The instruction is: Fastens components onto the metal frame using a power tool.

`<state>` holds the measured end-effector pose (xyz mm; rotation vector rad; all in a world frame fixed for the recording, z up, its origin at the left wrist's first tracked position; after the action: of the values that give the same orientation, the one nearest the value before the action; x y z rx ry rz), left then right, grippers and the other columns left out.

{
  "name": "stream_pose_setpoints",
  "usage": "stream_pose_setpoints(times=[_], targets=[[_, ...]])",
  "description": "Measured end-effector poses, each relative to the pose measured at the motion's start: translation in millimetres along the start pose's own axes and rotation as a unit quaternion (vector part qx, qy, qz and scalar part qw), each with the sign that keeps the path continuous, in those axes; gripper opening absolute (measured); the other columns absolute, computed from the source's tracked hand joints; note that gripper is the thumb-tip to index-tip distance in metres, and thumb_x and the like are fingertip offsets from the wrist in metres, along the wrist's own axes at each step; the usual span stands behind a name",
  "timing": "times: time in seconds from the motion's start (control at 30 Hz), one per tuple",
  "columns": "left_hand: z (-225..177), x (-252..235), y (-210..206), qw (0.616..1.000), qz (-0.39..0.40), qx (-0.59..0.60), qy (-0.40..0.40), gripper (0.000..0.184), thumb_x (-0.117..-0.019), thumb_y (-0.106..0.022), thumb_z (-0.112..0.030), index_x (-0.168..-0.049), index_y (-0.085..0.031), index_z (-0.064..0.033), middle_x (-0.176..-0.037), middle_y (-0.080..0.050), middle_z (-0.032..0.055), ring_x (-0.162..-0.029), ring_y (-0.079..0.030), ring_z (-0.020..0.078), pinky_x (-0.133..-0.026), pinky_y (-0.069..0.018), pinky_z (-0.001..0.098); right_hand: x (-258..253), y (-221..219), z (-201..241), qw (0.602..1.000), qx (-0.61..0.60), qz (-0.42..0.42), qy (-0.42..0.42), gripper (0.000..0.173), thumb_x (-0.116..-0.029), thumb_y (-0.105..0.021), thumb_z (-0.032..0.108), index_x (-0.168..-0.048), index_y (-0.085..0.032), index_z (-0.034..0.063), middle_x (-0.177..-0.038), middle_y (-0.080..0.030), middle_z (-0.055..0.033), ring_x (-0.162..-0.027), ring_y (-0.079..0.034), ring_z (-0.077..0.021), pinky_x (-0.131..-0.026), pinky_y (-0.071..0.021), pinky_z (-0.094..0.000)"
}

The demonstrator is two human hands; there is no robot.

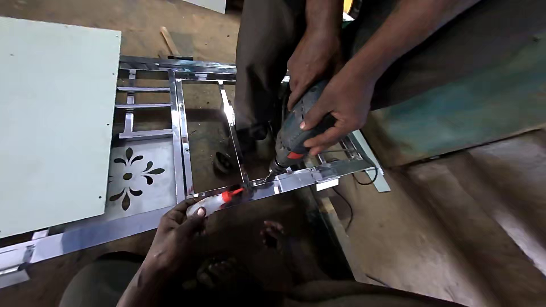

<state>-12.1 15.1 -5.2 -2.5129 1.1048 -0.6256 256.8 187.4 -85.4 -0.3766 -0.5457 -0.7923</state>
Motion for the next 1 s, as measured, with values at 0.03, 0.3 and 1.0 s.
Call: stream_pose_setpoints(times=[0.03,0.3,1.0], targets=[[0.3,-0.6,0.3,1.000,-0.002,0.002,0.001,0.029,-0.0930,-0.059,-0.007,-0.120,-0.063,0.0018,-0.084,-0.070,0.0092,-0.062,-0.064,0.0129,-0.057,-0.0573,0.0266,-3.8,0.5,6.3,1.000,-0.011,-0.011,0.002,0.038,-0.1071,-0.053,0.019,-0.140,-0.052,-0.0005,-0.108,-0.071,-0.0121,-0.085,-0.071,-0.0196,-0.076,-0.0613,-0.0353],[-1.6,-2.2,-3.7,1.000,-0.001,-0.004,-0.005,0.029,-0.0929,-0.059,-0.006,-0.120,-0.063,0.0025,-0.085,-0.071,0.0092,-0.062,-0.065,0.0124,-0.057,-0.0572,0.0251,-18.6,-8.7,44.3,0.980,-0.188,-0.038,0.052,0.038,-0.1108,-0.039,0.015,-0.143,-0.039,-0.0054,-0.122,-0.067,-0.0180,-0.104,-0.070,-0.0241,-0.092,-0.0582,-0.0379],[-10.0,-38.3,-28.4,0.949,0.041,-0.302,-0.080,0.033,-0.0897,-0.076,-0.026,-0.118,-0.069,-0.0095,-0.090,-0.075,0.0037,-0.068,-0.071,0.0166,-0.061,-0.0625,0.0337,-45.5,17.2,75.1,0.952,-0.236,-0.177,0.079,0.026,-0.1072,-0.052,0.014,-0.121,-0.057,-0.0082,-0.100,-0.071,-0.0204,-0.086,-0.073,-0.0269,-0.080,-0.0624,-0.0390]])
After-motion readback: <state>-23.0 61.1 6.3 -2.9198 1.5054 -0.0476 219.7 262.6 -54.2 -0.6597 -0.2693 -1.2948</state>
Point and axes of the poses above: each hand's wrist, its own x-axis away from the middle knuckle, its own y-axis out of the back of the hand, z = x × y, the point moved 2 cm from there along -x, towards the middle knuckle
